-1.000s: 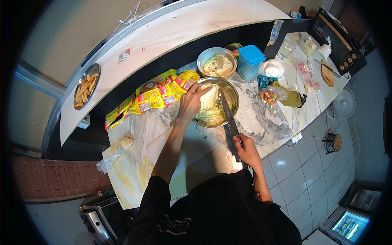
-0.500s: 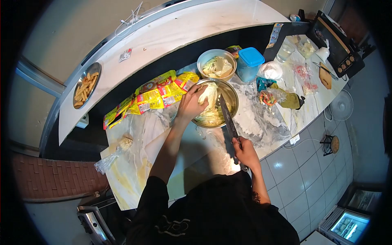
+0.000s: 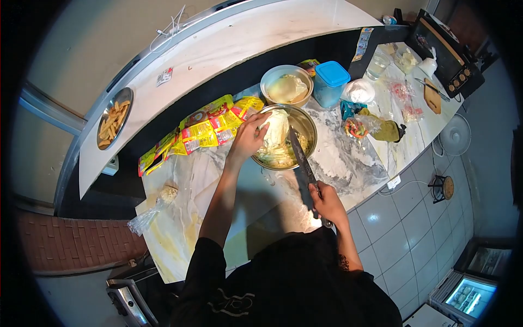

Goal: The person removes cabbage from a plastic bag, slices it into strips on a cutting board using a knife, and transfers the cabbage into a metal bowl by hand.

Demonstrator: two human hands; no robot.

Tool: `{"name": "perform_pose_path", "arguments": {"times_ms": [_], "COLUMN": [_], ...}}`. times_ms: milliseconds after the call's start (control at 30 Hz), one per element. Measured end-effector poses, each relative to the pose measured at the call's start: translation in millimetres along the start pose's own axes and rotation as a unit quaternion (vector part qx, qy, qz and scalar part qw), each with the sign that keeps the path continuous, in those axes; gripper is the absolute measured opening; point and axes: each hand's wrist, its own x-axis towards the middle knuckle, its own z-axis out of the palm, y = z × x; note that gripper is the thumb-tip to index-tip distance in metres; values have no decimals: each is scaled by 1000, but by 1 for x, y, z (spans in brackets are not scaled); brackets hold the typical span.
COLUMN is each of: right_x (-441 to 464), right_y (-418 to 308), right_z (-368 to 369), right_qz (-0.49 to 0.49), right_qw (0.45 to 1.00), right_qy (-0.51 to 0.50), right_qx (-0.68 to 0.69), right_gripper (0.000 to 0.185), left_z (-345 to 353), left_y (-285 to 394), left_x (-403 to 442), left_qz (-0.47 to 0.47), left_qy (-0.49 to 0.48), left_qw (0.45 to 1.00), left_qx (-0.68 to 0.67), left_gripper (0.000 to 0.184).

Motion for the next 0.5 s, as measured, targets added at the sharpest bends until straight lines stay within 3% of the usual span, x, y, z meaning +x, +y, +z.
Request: {"name": "perform_pose_path", "arguments": {"times_ms": [300,500], "right_x": [7,10], "right_y": [19,21], "right_z": [6,7], "right_qz": [-35,-40], "right_qw": [999,999], "right_qy": [10,7], "right_qx": [-20,-33], "right_gripper": [30,28], "left_z": [-6,-4], "left_y": [4,-8], "left_x": [2,5], "left_qz": [-15,31], "left_qy": [-5,0], "left_qw": [1000,999], "left_qx": [-1,37], "left_gripper": [36,36]}}
